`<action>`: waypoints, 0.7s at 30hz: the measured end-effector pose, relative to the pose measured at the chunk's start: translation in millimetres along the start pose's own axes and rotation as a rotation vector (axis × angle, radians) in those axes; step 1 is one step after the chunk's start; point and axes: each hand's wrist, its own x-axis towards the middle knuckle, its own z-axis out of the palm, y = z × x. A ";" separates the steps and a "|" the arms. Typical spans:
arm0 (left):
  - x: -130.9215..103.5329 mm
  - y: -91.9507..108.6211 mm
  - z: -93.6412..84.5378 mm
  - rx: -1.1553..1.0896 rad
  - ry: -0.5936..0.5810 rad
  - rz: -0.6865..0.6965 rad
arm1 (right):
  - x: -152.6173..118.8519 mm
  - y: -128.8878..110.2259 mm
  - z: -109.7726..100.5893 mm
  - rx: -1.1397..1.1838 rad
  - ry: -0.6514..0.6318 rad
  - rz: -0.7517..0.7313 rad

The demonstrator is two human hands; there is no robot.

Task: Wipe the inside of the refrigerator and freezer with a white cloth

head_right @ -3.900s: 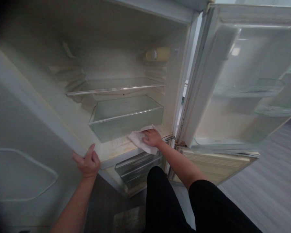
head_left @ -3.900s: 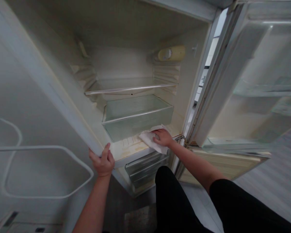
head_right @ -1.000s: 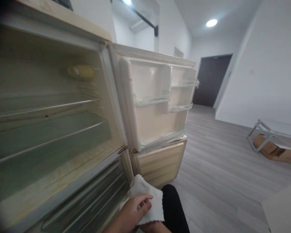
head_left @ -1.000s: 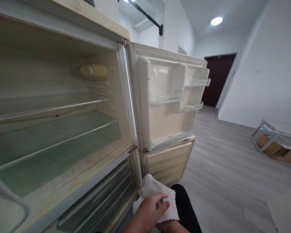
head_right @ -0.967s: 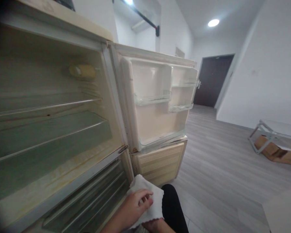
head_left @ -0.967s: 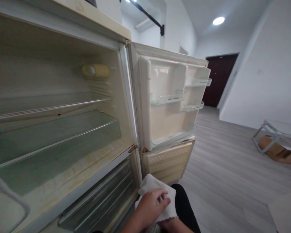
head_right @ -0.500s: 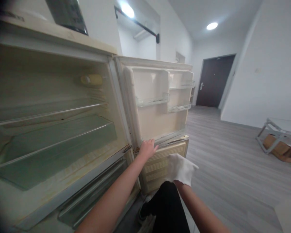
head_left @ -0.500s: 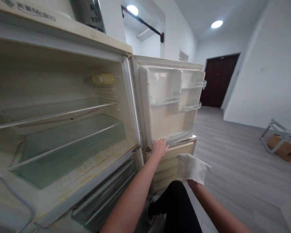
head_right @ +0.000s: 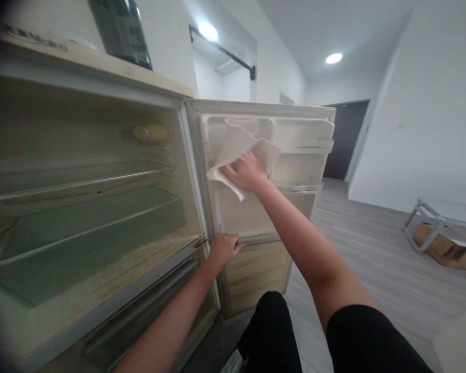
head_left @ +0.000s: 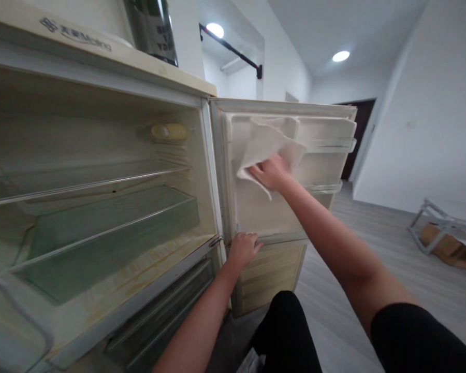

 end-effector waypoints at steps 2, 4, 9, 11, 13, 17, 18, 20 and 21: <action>-1.5 -2.3 -0.6 -0.007 0.010 0.006 | 25.9 -13.4 0.4 -0.049 -0.062 -0.008; -1.5 -3.3 -0.2 -0.015 0.024 0.006 | 43.1 -24.3 1.0 -0.068 -0.166 -0.034; -0.5 -3.3 2.6 -0.044 0.065 0.017 | 57.2 -30.1 -3.0 -0.038 -0.370 -0.102; -0.4 -3.3 3.6 -0.047 0.083 0.020 | 56.8 -28.6 -5.2 -0.029 -0.382 -0.121; -0.4 -3.6 4.7 -0.040 0.105 0.020 | 55.7 -28.3 -6.5 -0.041 -0.378 -0.123; -0.2 -4.7 7.8 -0.032 0.127 0.025 | 54.8 -30.4 -7.5 -0.069 -0.379 -0.100; -0.1 -5.1 8.7 -0.035 0.128 0.027 | 54.8 -31.0 -7.8 -0.071 -0.380 -0.099; 0.2 -5.6 10.2 -0.038 0.134 0.026 | 54.7 -31.8 -8.7 -0.073 -0.380 -0.097; 0.4 -5.8 10.9 -0.038 0.138 0.025 | 54.5 -32.0 -9.2 -0.076 -0.376 -0.091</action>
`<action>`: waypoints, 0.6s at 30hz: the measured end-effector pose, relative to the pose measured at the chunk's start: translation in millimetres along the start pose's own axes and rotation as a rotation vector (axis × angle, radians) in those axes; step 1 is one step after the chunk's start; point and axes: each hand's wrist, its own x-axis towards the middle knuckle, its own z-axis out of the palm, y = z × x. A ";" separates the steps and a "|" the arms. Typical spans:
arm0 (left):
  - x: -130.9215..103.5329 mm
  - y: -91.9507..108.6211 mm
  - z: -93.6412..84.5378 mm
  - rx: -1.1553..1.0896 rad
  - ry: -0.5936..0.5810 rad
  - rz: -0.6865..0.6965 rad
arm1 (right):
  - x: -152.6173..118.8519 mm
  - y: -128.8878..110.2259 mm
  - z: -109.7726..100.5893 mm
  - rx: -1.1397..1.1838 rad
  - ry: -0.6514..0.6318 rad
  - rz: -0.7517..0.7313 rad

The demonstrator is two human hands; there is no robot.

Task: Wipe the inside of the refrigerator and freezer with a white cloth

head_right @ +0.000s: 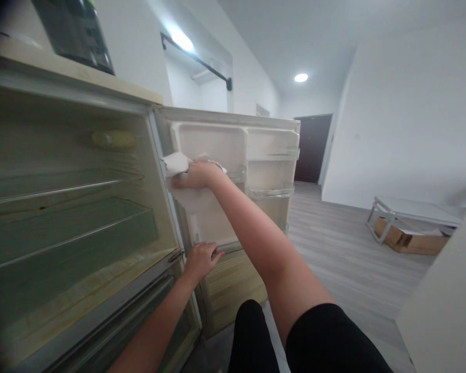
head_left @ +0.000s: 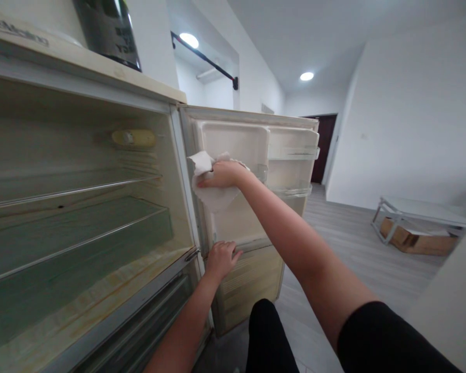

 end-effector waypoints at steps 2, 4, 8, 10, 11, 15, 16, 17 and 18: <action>0.1 -0.3 1.3 0.002 0.011 0.004 | -0.9 -0.2 -0.8 -0.004 0.007 0.008; 0.1 -0.5 2.6 0.000 0.029 0.016 | -1.7 -0.1 -1.2 -0.008 0.005 0.006; -0.3 -1.2 5.4 -0.001 0.076 0.035 | -1.5 1.1 0.1 -0.006 0.006 0.002; -0.4 -1.7 6.5 0.000 0.089 0.040 | -0.6 1.9 1.3 -0.009 0.002 -0.002; -0.3 -2.0 7.0 0.001 0.093 0.041 | -0.1 2.2 1.8 -0.014 0.004 -0.006; 0.1 -2.9 7.7 0.006 0.099 0.043 | 1.0 2.7 2.5 -0.029 0.015 -0.037; 0.3 -2.9 7.6 0.005 0.098 0.041 | 1.0 2.6 2.2 -0.029 0.012 -0.040; 0.4 -2.9 7.4 0.003 0.097 0.038 | 0.9 2.5 1.9 -0.029 0.006 -0.039; 0.6 -2.8 7.3 -0.001 0.095 0.033 | 0.7 2.3 1.6 -0.030 -0.001 -0.034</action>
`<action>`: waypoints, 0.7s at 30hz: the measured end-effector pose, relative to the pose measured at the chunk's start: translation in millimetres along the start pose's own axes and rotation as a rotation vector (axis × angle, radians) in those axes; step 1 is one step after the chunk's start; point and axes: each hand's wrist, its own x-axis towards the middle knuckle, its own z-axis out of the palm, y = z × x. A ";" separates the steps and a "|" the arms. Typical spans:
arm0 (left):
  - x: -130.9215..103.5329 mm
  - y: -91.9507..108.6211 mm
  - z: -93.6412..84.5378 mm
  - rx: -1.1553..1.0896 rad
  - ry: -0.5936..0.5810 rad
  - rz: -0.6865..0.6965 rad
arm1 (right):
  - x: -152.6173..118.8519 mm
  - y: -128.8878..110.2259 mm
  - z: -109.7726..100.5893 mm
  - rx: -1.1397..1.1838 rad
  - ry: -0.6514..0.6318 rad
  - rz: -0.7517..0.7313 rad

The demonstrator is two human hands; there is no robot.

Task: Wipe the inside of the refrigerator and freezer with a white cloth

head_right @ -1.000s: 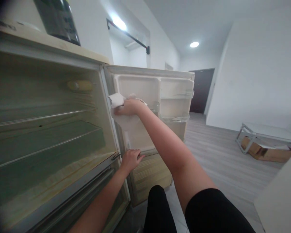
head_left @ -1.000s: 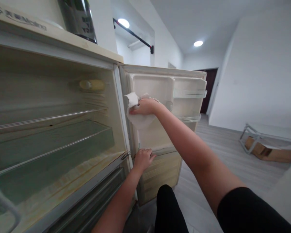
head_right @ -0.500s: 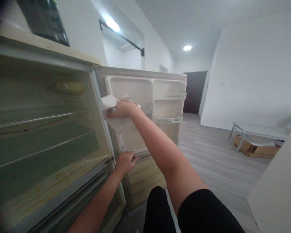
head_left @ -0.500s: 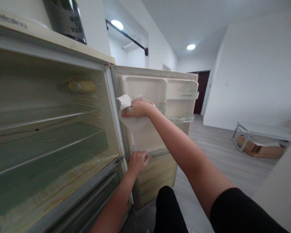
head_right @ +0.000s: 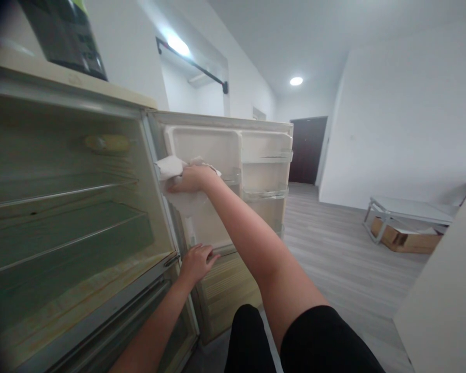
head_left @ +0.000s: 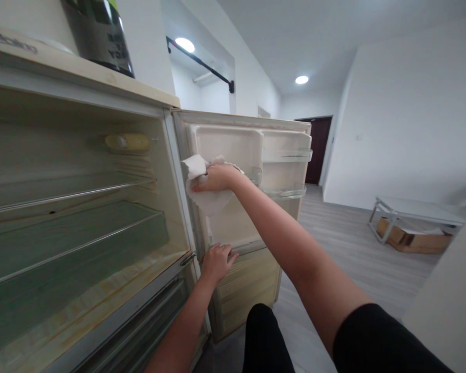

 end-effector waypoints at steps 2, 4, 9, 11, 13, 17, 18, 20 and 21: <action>0.1 0.3 -0.3 -0.013 -0.006 -0.005 | -0.2 -0.1 -0.5 -0.006 -0.006 0.003; 0.0 0.5 -0.3 -0.033 -0.011 -0.003 | 0.1 0.0 -0.4 -0.014 -0.008 0.002; -0.9 -1.2 2.2 -0.048 -0.008 0.009 | 3.1 1.3 2.6 -0.013 -0.004 -0.007; -1.3 -2.5 3.6 -0.047 -0.005 0.016 | 3.8 1.8 3.7 -0.017 0.010 -0.018; -1.7 -3.6 4.6 -0.043 0.007 0.017 | 3.3 2.1 4.0 -0.019 0.016 -0.024; -2.0 -4.1 5.8 -0.051 0.019 0.015 | 0.9 1.8 3.0 -0.012 0.023 -0.013; -2.0 -4.0 6.0 -0.053 0.022 0.015 | 0.6 1.6 2.8 -0.008 0.027 -0.011; -2.0 -3.6 6.1 -0.054 0.030 0.012 | 0.7 1.5 2.5 0.001 0.028 -0.007; -2.0 -3.3 6.0 -0.054 0.032 0.012 | 1.1 1.5 2.5 0.005 0.025 -0.005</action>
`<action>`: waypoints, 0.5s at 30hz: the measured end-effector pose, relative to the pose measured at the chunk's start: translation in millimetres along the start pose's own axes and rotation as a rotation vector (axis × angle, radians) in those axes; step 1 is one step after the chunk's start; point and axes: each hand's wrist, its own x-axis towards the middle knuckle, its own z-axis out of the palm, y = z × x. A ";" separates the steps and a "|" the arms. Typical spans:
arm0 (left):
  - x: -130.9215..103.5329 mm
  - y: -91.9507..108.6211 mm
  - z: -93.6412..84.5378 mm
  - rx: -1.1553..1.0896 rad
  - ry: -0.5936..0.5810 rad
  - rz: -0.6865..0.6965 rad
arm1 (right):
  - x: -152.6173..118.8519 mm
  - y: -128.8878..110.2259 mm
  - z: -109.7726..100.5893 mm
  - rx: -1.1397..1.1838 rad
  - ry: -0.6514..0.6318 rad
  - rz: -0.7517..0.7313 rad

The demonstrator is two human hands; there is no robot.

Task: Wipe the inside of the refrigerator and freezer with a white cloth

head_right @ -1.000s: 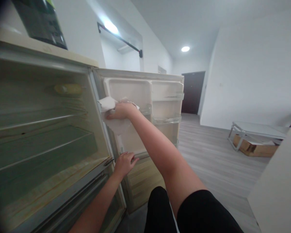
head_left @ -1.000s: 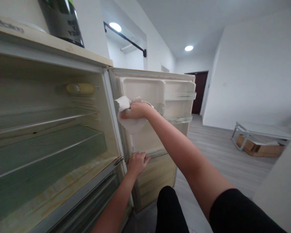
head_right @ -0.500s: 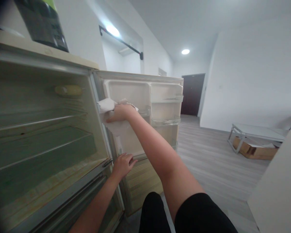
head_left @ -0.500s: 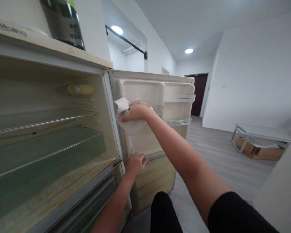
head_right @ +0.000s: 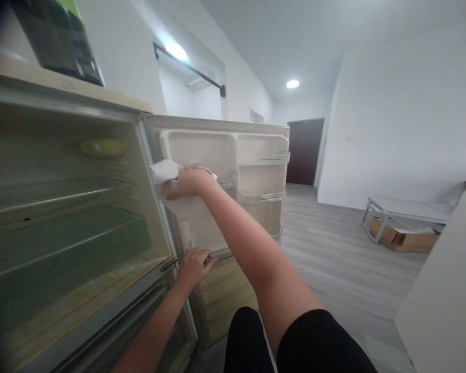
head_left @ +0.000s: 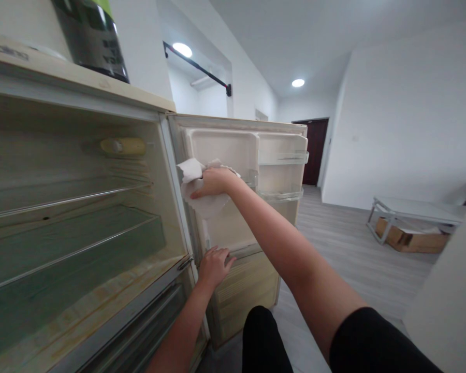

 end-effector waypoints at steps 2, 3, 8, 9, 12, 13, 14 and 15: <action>0.1 0.6 -0.7 -0.002 -0.002 0.001 | 1.0 0.0 0.0 0.003 -0.009 -0.001; 0.1 0.9 -1.3 -0.002 -0.003 0.001 | 1.4 0.0 0.0 0.001 -0.014 -0.004; 0.1 1.9 -4.1 -0.012 -0.015 0.002 | 1.3 0.0 -0.5 -0.012 -0.017 0.000; 0.0 2.0 -4.1 -0.018 -0.016 0.000 | 0.9 -0.2 -0.7 -0.010 -0.018 0.002; -0.6 2.1 -3.1 -0.044 -0.008 -0.008 | -0.5 -1.2 -1.6 -0.011 -0.030 0.005; -0.8 2.1 -2.7 -0.052 -0.008 -0.010 | -1.0 -1.7 -1.9 -0.014 -0.032 0.007; -1.0 2.2 -2.2 -0.057 -0.009 -0.013 | -1.5 -2.3 -2.1 -0.016 -0.031 0.015; -1.2 2.2 -1.8 -0.056 -0.010 -0.016 | -2.0 -2.8 -2.1 -0.018 -0.027 0.025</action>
